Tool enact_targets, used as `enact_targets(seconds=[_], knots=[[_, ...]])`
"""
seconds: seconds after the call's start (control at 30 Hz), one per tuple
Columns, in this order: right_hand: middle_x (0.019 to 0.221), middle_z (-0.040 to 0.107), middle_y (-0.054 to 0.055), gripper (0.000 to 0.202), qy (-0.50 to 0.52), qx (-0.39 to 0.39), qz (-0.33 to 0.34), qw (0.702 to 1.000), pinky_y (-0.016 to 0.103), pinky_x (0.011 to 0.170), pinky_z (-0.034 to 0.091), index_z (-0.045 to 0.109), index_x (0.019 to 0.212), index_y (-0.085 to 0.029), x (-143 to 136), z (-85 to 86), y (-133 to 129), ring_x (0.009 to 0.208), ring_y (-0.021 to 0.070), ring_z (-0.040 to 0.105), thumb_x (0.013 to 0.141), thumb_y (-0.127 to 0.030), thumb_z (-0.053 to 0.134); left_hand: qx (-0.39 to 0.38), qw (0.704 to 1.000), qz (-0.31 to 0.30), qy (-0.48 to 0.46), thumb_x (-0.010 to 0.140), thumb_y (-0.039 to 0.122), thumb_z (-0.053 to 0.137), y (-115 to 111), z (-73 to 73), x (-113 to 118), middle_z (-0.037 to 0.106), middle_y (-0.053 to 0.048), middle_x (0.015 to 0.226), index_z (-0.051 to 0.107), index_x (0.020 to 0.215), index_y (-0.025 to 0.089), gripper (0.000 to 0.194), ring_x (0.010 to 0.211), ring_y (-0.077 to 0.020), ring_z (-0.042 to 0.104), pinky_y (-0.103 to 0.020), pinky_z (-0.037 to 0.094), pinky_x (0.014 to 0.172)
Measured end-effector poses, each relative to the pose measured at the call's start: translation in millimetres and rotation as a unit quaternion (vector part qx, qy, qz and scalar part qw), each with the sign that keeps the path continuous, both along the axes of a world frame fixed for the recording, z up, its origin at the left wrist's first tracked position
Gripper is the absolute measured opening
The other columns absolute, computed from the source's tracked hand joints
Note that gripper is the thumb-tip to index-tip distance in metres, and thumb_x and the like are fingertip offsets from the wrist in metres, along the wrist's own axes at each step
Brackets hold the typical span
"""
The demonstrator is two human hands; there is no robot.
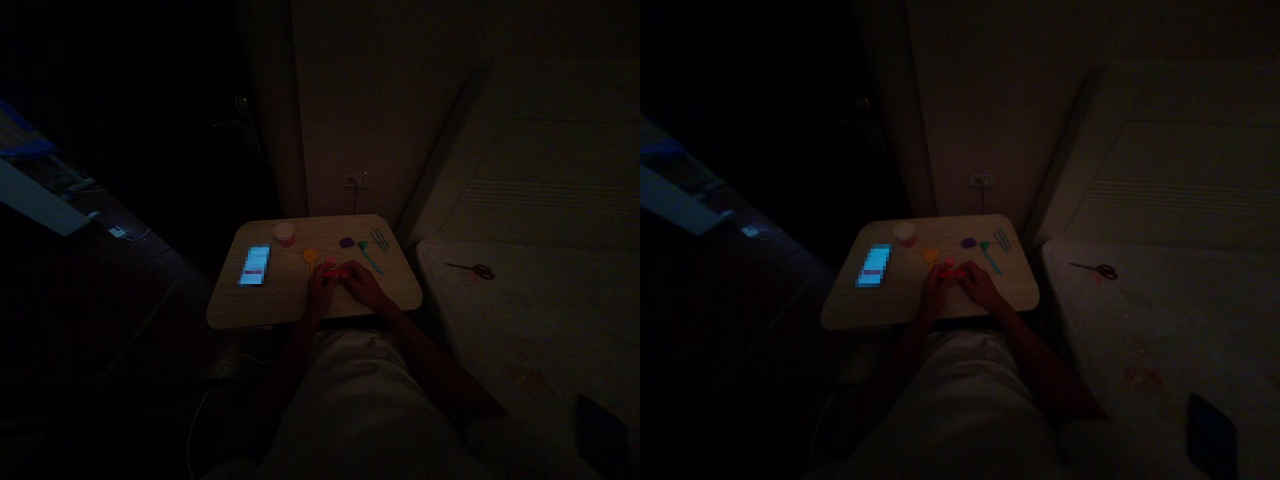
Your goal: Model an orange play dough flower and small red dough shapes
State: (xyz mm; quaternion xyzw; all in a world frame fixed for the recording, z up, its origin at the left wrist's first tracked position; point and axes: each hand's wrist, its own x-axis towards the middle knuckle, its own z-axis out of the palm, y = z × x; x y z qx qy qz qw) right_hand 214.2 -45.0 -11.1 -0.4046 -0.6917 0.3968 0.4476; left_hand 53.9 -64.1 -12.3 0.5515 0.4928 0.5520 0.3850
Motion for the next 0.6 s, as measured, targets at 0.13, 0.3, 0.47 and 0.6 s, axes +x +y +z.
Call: enact_targets(seconds=[0.13,0.3,0.47,0.6], knots=[[0.08,0.068,0.001,0.03,0.034,-0.038,0.005,0.999,0.027,0.063,0.047,0.061,0.097,-0.022,0.7,-3.4,2.6,0.067,0.0157,0.06,0.092,-0.051,0.062,0.015,1.0,-0.013,0.02,0.088,0.028,0.065,-0.6,4.2,0.2,0.074,-0.008,0.108,0.068,0.103,0.019,0.018,0.095,-0.0209,0.07,-0.034,0.055,0.087],[0.069,0.064,-0.001,0.031,0.058,-0.053,0.005,0.997,0.027,0.06,0.045,0.062,0.092,-0.021,2.2,-3.4,5.4,0.06,0.0147,0.058,0.093,-0.052,0.059,0.028,0.998,-0.018,0.048,0.088,0.026,0.065,-0.9,4.5,1.3,0.074,-0.005,0.095,0.068,0.095,0.018,0.011,0.088,-0.0187,0.069,-0.031,0.054,0.082],[0.06,0.058,-0.002,0.042,0.046,-0.053,-0.019,0.997,0.027,0.058,0.043,0.057,0.071,-0.022,4.2,1.5,4.7,0.058,0.0143,0.053,0.095,-0.057,0.053,0.027,0.996,-0.064,0.047,0.089,0.029,0.064,-1.6,2.4,2.9,0.074,-0.003,0.089,0.069,0.093,0.018,0.013,0.081,-0.0168,0.068,-0.028,0.053,0.077],[0.055,0.054,-0.002,0.05,0.053,-0.078,-0.031,0.995,0.027,0.052,0.04,0.055,0.066,-0.023,5.2,-1.8,5.4,0.051,0.0137,0.049,0.093,-0.064,0.053,0.029,0.996,-0.071,0.055,0.084,0.026,0.068,-1.7,1.4,2.6,0.073,-0.003,0.088,0.068,0.09,0.018,0.01,0.079,-0.0168,0.067,-0.028,0.054,0.075]])
